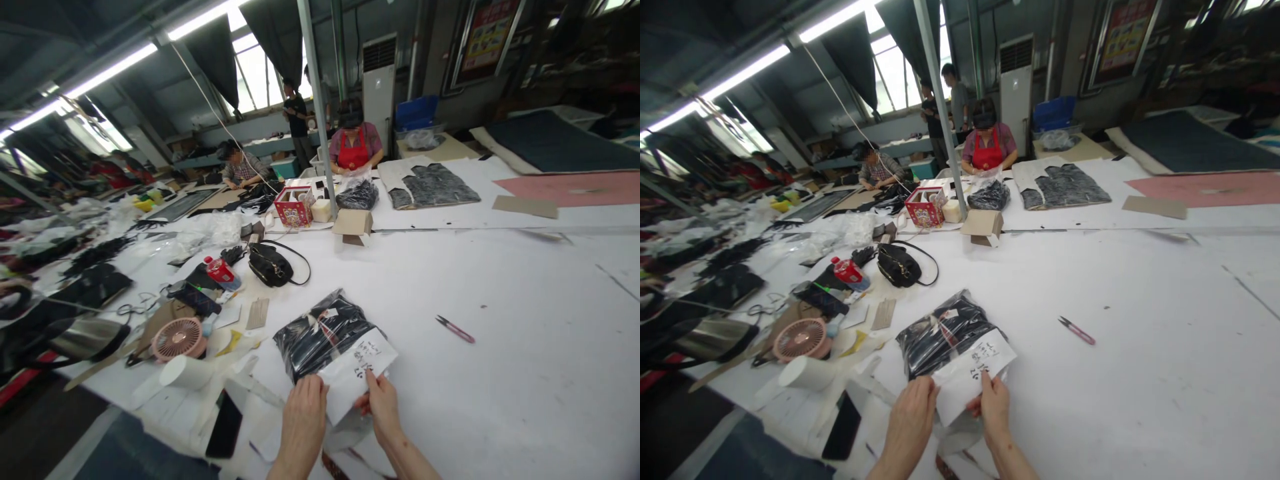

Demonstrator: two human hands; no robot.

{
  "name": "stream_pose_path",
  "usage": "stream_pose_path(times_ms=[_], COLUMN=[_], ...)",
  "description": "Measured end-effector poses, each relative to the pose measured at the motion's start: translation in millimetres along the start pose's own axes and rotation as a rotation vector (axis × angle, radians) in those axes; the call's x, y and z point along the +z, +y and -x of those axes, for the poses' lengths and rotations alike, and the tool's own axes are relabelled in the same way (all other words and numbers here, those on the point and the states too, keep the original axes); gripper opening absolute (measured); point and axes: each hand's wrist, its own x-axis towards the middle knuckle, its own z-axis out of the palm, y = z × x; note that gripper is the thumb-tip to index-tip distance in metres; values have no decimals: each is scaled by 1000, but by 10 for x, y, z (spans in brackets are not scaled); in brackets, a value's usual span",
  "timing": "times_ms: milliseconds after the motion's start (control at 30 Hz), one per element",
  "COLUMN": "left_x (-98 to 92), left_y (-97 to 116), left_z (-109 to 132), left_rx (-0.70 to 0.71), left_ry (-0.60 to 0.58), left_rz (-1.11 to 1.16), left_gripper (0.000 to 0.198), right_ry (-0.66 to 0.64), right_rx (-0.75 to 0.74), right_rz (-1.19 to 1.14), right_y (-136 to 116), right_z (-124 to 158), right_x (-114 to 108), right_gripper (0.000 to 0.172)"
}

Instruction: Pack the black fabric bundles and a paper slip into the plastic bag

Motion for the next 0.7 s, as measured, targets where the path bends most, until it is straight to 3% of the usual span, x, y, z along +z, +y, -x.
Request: stream_pose_path(times_ms=[133,333,467,700], left_x=[68,170,293,317], left_y=[-16,72,85,33], left_z=[74,331,474,481], left_rx=[25,53,88,55], left_ry=[73,-63,-65,-110], left_rz=[38,267,349,433], left_gripper=[24,23,24,25], right_ry=[23,25,34,2], right_rx=[-23,-84,-107,-71], right_rz=[24,101,157,180], right_y=[7,94,85,42], right_z=[4,17,30,-39], right_x=[-17,184,255,397], right_gripper=[46,50,51,53])
